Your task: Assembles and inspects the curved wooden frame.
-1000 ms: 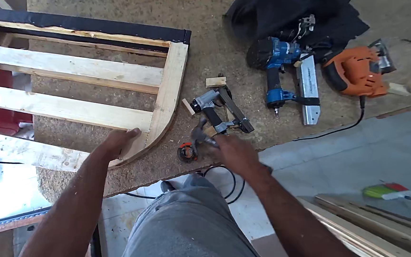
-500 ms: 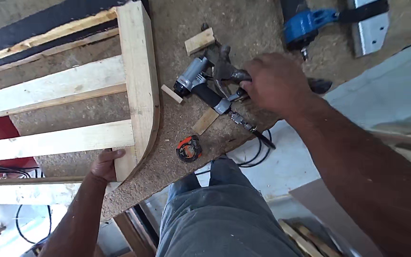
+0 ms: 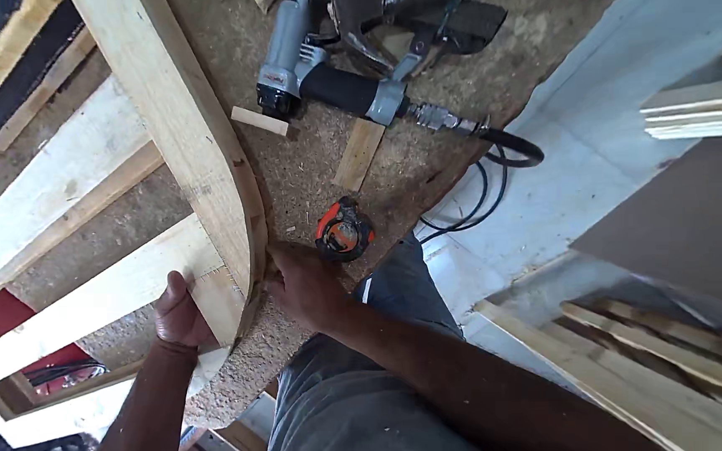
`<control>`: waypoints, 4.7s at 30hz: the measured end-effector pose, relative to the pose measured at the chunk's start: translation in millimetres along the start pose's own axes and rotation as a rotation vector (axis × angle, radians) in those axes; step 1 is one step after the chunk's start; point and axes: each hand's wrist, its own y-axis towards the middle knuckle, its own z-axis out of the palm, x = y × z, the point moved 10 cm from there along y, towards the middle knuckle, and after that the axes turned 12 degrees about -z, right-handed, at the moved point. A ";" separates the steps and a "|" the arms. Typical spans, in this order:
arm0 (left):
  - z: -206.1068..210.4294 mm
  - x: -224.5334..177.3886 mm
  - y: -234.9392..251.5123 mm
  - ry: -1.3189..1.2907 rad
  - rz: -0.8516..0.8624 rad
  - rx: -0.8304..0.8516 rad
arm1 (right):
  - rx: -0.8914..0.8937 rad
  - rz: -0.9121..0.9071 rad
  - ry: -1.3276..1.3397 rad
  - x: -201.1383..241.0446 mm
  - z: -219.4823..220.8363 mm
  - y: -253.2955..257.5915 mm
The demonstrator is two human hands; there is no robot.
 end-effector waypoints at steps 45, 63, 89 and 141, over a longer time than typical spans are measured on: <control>2.5 0.8 6.2 0.044 -0.094 0.186 | -0.118 -0.123 -0.008 10.0 -6.3 13.6; -5.2 1.6 3.8 0.043 -0.084 0.170 | -0.344 -0.071 -0.242 2.2 1.4 -16.1; -1.7 -22.7 -97.4 0.728 -0.011 -0.856 | -0.013 -0.117 -0.210 -8.7 0.6 -15.5; -0.6 118.6 -87.5 0.818 0.157 -1.712 | 0.141 -0.452 -0.684 25.8 36.4 5.9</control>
